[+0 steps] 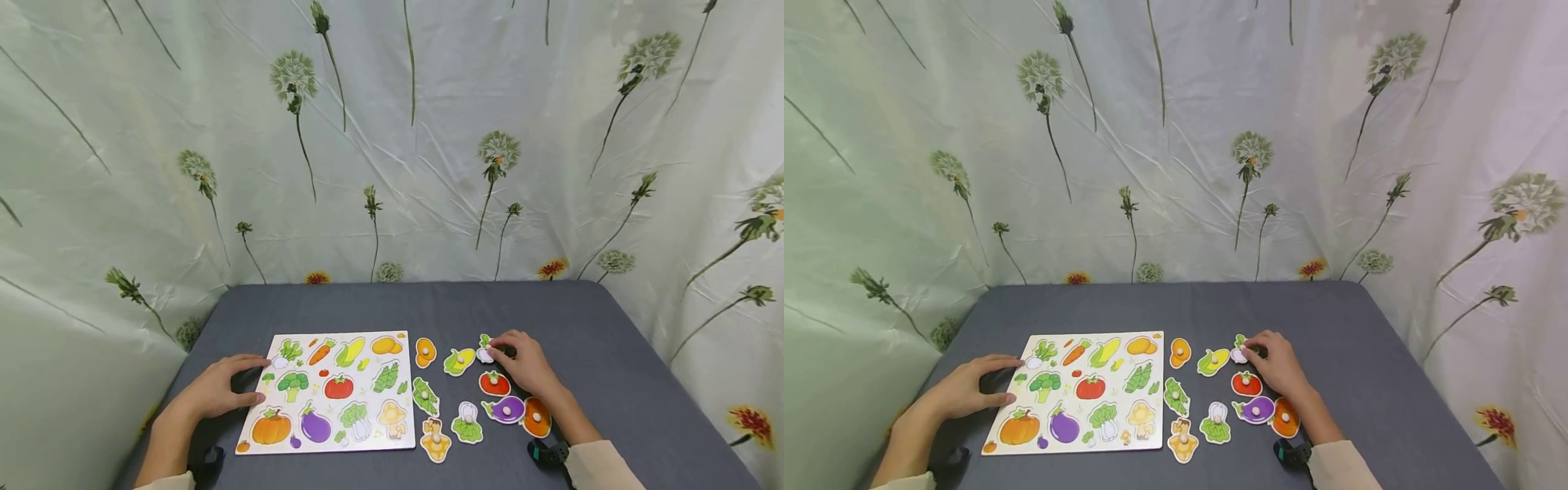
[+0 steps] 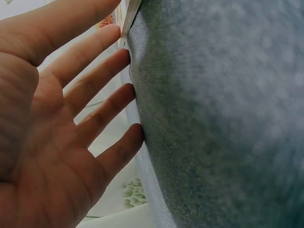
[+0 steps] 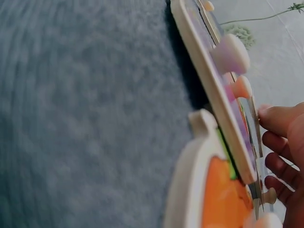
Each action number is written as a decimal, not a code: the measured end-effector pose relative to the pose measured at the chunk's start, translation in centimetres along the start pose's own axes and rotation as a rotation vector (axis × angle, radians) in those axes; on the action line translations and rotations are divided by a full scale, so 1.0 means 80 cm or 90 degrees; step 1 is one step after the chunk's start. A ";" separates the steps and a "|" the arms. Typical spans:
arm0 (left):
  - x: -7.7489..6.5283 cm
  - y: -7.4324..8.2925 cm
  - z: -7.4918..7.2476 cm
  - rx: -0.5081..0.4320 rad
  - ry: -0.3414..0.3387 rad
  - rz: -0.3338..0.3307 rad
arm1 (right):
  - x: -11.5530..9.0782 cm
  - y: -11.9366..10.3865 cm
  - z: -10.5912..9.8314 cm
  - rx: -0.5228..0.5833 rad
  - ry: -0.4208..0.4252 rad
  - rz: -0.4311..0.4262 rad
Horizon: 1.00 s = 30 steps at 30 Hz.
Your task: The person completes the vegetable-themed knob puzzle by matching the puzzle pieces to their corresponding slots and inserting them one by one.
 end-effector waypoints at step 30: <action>0.002 -0.005 0.002 0.002 -0.007 -0.014 | 0.006 -0.106 0.048 0.078 -0.028 -0.040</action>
Point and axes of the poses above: each hand's wrist, its own x-axis towards the middle knuckle, its own z-axis out of the palm, y = z × x, the point moved 9 cm from there along x, towards the middle knuckle, and after that the axes turned 14 degrees about z, right-handed, at the moved point
